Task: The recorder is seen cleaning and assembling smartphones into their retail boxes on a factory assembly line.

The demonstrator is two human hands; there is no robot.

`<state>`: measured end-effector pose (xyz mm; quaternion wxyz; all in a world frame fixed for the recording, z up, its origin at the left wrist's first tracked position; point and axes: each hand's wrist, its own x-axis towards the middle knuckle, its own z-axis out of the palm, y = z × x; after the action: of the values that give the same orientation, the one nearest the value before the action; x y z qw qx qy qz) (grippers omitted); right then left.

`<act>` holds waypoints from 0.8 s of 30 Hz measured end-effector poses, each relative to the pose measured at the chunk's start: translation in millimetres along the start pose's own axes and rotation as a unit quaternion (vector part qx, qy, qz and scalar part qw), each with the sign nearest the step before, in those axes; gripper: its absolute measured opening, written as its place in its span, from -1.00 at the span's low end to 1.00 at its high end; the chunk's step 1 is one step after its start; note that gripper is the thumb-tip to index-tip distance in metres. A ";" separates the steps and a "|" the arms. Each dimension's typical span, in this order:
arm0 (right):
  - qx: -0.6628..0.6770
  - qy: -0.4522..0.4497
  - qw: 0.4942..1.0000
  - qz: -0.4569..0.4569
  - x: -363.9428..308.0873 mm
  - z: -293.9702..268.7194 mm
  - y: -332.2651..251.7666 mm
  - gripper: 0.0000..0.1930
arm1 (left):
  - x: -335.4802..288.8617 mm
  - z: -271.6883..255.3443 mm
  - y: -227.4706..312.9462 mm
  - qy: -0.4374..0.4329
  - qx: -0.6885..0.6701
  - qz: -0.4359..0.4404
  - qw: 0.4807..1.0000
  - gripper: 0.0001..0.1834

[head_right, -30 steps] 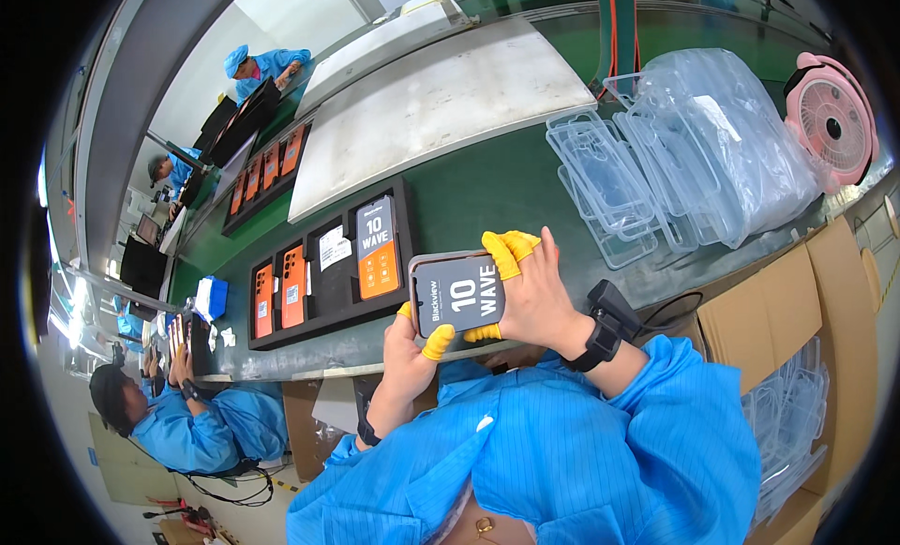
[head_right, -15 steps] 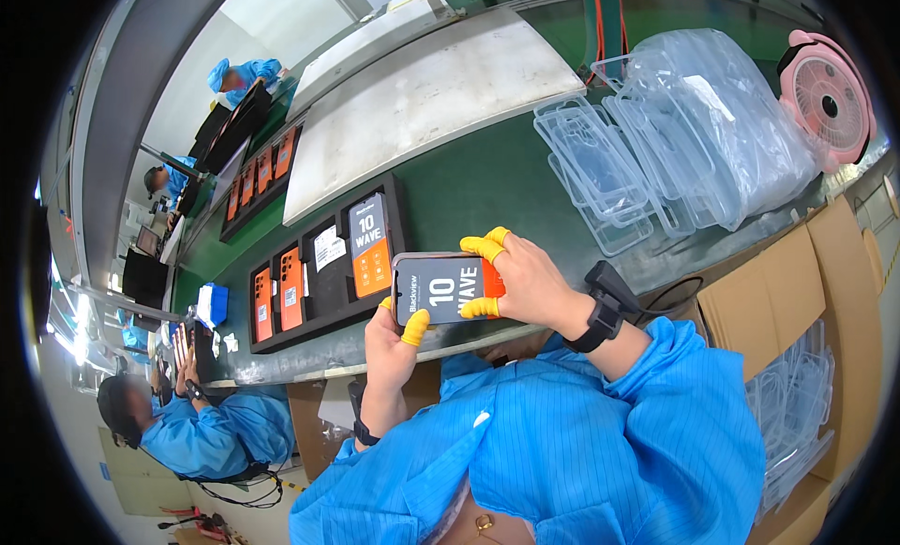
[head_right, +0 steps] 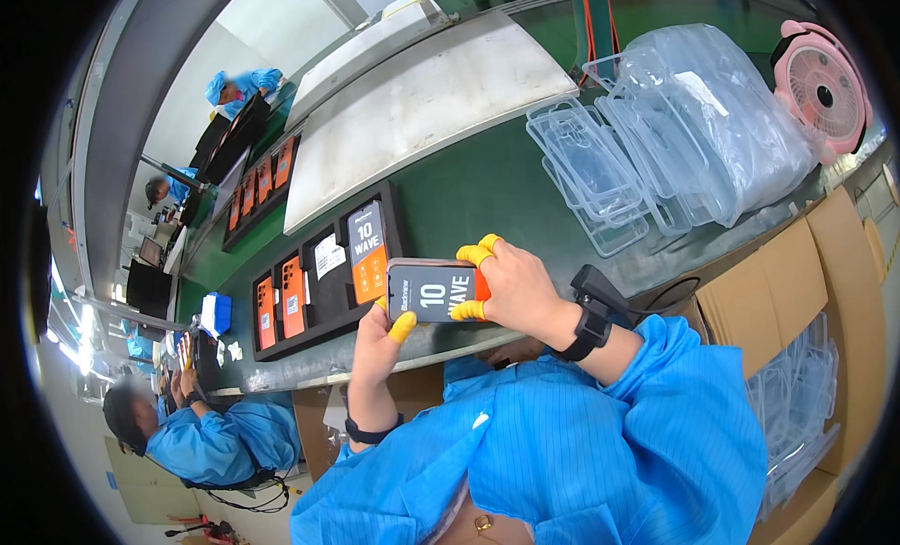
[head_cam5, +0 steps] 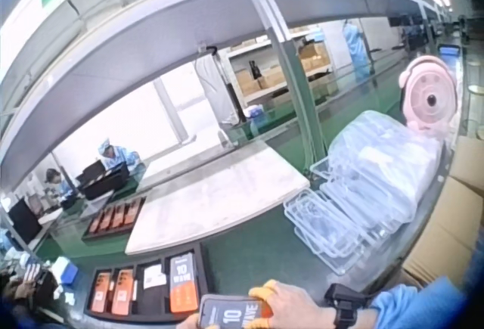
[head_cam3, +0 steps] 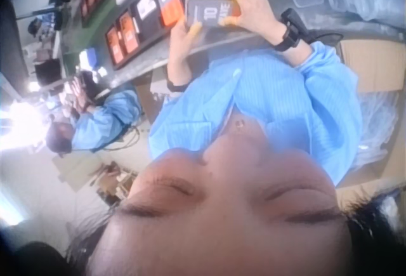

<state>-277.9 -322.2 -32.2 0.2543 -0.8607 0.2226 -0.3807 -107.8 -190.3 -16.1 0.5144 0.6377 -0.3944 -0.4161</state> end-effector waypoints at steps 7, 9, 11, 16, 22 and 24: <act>0.046 -0.018 0.999 0.002 -2.4 -3.7 3.6 -0.46 | 0.6 -0.1 9.3 -0.030 0.108 0.180 0.977 -0.34; 0.045 -0.022 0.999 0.004 -3.3 -3.8 3.3 -0.49 | 5.8 0.1 6.8 -0.040 0.104 0.122 0.986 -0.41; 0.044 -0.027 0.999 0.004 -2.0 -6.2 3.5 -0.52 | 7.4 0.7 5.0 -0.048 0.101 0.065 0.992 -0.47; 0.187 -0.057 0.980 -0.027 6.0 -18.7 11.1 -0.77 | 6.5 4.3 5.6 -0.030 0.047 0.087 0.995 -0.57; 0.215 -0.056 0.972 -0.075 13.7 -23.2 16.4 -0.86 | 9.6 3.4 10.0 -0.036 0.109 0.097 0.989 -0.61; 0.221 -0.066 0.969 -0.090 16.8 -25.5 19.2 -0.85 | 10.5 3.0 13.7 -0.050 0.110 0.094 0.988 -0.61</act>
<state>-290.9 -353.5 -19.9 0.4167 -0.8229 0.0372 -0.3845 -108.0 -203.3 -4.3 0.4571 0.6290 -0.5214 -0.3516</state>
